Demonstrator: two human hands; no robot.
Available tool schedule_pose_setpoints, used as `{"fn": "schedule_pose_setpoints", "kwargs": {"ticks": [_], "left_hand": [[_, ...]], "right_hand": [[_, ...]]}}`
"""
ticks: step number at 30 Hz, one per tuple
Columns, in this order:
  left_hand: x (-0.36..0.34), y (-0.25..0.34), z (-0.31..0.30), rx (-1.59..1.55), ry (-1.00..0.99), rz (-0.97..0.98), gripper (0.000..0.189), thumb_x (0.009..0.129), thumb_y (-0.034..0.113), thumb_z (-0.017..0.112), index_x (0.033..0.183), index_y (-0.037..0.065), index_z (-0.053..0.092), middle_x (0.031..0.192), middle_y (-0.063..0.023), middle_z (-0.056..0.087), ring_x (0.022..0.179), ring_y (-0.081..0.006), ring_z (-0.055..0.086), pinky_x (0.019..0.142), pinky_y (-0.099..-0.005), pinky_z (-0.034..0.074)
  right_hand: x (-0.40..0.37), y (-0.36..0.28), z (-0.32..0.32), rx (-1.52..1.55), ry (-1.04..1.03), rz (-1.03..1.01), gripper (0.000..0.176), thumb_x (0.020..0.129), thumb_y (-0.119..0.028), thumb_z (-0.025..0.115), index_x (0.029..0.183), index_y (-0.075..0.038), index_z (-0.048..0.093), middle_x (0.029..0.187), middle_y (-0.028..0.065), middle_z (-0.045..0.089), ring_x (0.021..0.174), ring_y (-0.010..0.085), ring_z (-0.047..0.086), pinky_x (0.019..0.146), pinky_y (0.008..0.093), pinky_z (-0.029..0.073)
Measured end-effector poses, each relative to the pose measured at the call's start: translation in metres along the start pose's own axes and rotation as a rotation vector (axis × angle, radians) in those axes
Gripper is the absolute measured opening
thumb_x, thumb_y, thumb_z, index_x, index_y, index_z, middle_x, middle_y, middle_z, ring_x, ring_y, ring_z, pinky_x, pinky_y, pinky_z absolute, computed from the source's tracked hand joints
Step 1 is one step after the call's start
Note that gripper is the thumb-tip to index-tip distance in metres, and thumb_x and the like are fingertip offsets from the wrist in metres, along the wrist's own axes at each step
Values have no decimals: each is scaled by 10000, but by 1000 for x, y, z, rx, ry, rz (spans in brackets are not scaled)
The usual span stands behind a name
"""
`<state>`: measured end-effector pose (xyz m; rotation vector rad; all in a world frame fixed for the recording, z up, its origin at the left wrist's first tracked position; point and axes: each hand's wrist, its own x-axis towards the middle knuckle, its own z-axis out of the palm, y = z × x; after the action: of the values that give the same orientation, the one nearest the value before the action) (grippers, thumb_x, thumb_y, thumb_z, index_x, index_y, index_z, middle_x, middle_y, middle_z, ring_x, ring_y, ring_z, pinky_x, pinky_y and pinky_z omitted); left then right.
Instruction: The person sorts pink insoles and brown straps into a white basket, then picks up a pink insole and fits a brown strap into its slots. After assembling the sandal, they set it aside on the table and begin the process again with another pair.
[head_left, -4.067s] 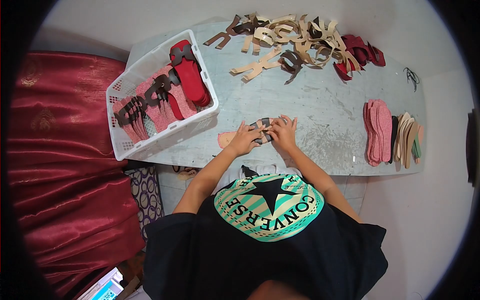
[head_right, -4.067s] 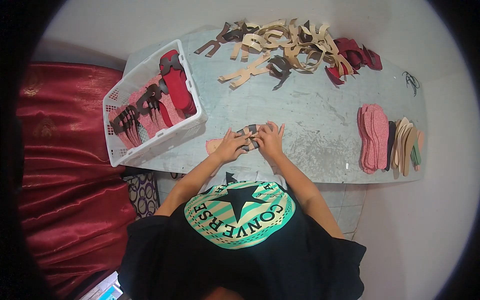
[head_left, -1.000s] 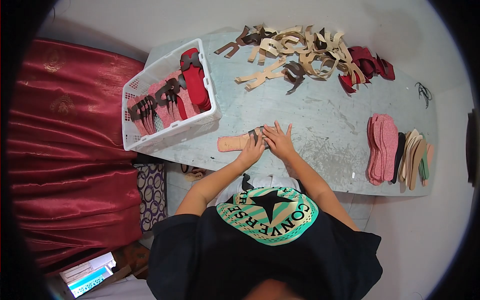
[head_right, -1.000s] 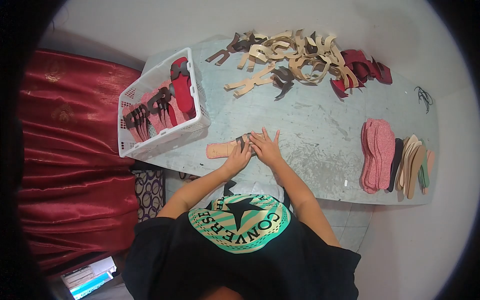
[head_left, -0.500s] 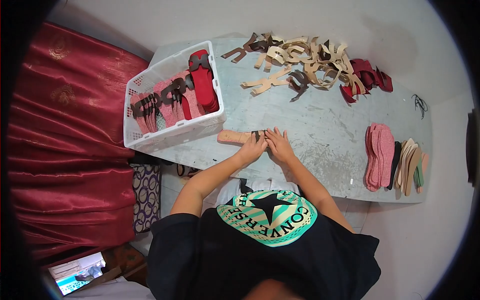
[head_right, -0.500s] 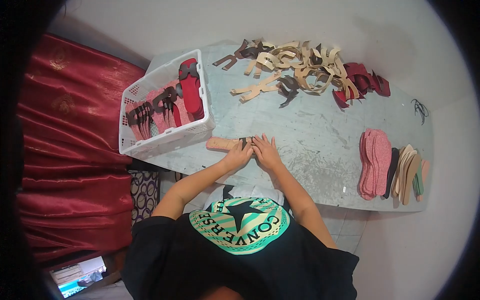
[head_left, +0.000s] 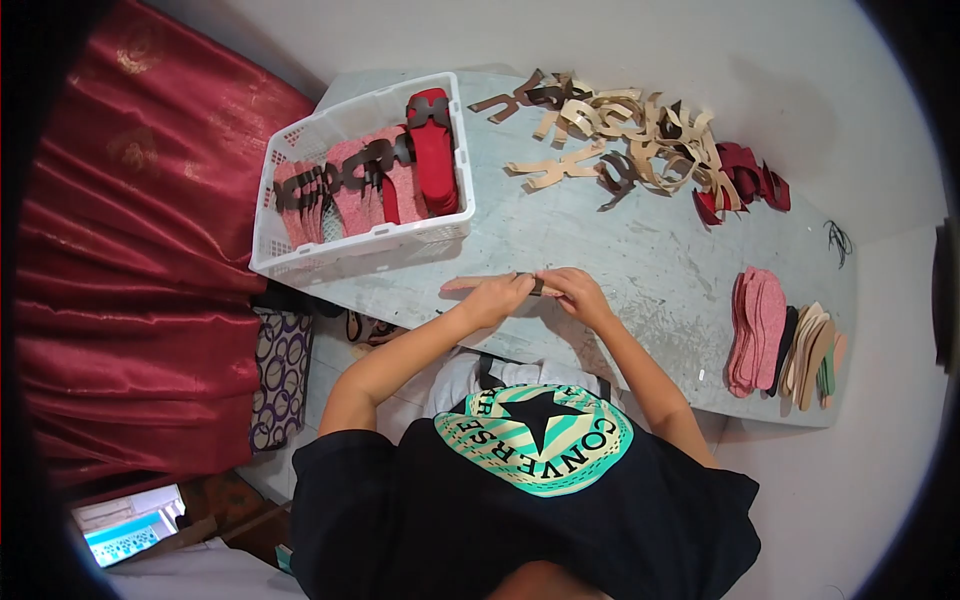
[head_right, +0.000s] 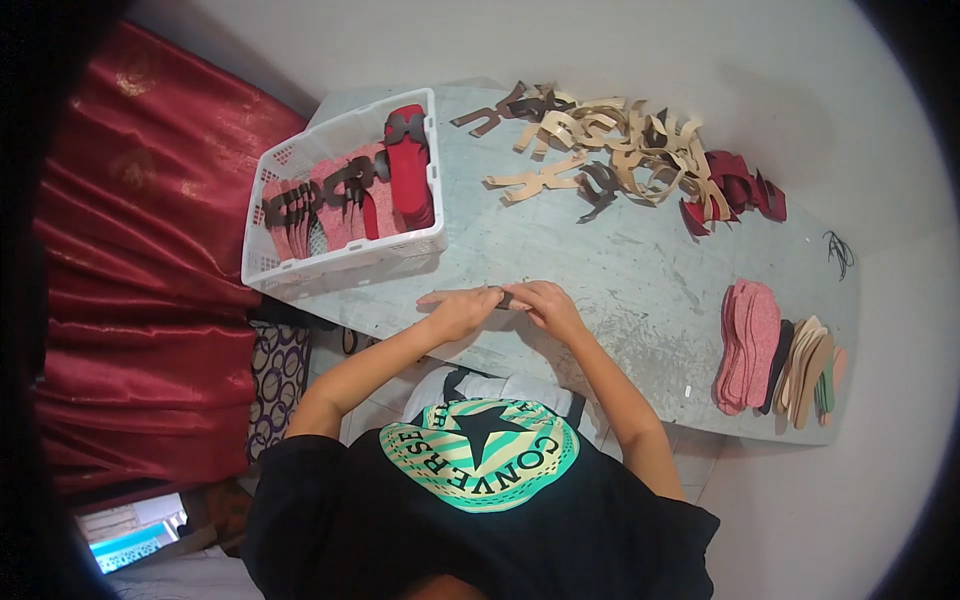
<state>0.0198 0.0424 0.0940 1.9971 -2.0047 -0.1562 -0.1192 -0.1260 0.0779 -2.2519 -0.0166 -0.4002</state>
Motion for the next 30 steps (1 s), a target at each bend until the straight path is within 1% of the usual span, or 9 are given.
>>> {"fn": "schedule_pose_setpoints", "kwargs": {"ticks": [2, 8, 11, 17, 20, 22, 27, 29, 30], "left_hand": [[-13, 2, -18, -179, 1, -68, 302, 714, 39, 526, 1003, -3, 448, 903, -161, 585, 768, -308, 602, 629, -389, 491], [-50, 4, -50, -232, 45, -171, 317, 729, 6, 497, 1039, 36, 442, 897, -155, 601, 789, -318, 602, 635, -402, 487], [-63, 4, -72, -236, 146, -194, 312, 737, -8, 476, 1044, 33, 439, 938, -157, 603, 825, -322, 599, 652, -400, 488], [-95, 0, -90, -247, 105, -376, 285, 777, 24, 487, 1057, 36, 431, 989, -147, 603, 865, -320, 595, 666, -398, 492], [-112, -11, -86, -329, 198, -366, 241, 814, 75, 523, 1017, 3, 415, 970, -186, 591, 853, -355, 577, 658, -414, 470], [-120, -16, -90, -369, 119, -495, 263, 819, 124, 558, 1013, 16, 418, 940, -173, 606, 808, -345, 598, 635, -410, 477], [-142, -25, -105, -486, 171, -634, 265, 806, 163, 608, 962, 32, 439, 858, -164, 619, 722, -314, 620, 603, -366, 478], [-151, -32, -109, -548, 160, -732, 263, 798, 172, 624, 936, 35, 447, 830, -167, 619, 705, -302, 625, 595, -349, 475], [-157, -36, -108, -561, 220, -720, 248, 794, 160, 629, 909, 31, 451, 802, -161, 616, 689, -265, 626, 589, -332, 468]], "right_hand": [[7, -9, 1, -129, -4, -207, 472, 675, 31, 597, 1109, -154, 576, 1003, 78, 607, 940, 275, 565, 810, 377, 451], [35, -45, 13, 24, -89, -200, 392, 684, 47, 579, 1024, -146, 597, 958, 63, 608, 828, 250, 601, 663, 330, 499], [54, -55, 21, 75, -89, -241, 395, 679, 56, 575, 1017, -148, 597, 928, 62, 604, 803, 255, 598, 647, 329, 496], [88, -78, 33, 84, -222, -215, 366, 699, 36, 558, 1012, -150, 593, 880, 72, 592, 772, 277, 584, 648, 352, 482], [104, -91, 40, 84, -306, -182, 333, 722, 21, 542, 1007, -144, 590, 884, 74, 592, 783, 282, 584, 662, 357, 479], [114, -95, 47, 122, -362, -154, 318, 733, 25, 547, 1010, -124, 597, 889, 89, 598, 783, 284, 585, 672, 353, 478], [157, -109, 64, 299, -535, -202, 250, 763, -26, 553, 999, -103, 582, 882, 106, 612, 792, 278, 597, 683, 347, 473], [176, -114, 69, 390, -779, -90, 212, 808, -57, 580, 1020, -56, 588, 889, 63, 625, 782, 151, 588, 701, 289, 471], [185, -116, 71, 386, -787, -93, 212, 808, -57, 580, 1020, -56, 588, 889, 63, 625, 782, 151, 588, 701, 289, 471]]}}
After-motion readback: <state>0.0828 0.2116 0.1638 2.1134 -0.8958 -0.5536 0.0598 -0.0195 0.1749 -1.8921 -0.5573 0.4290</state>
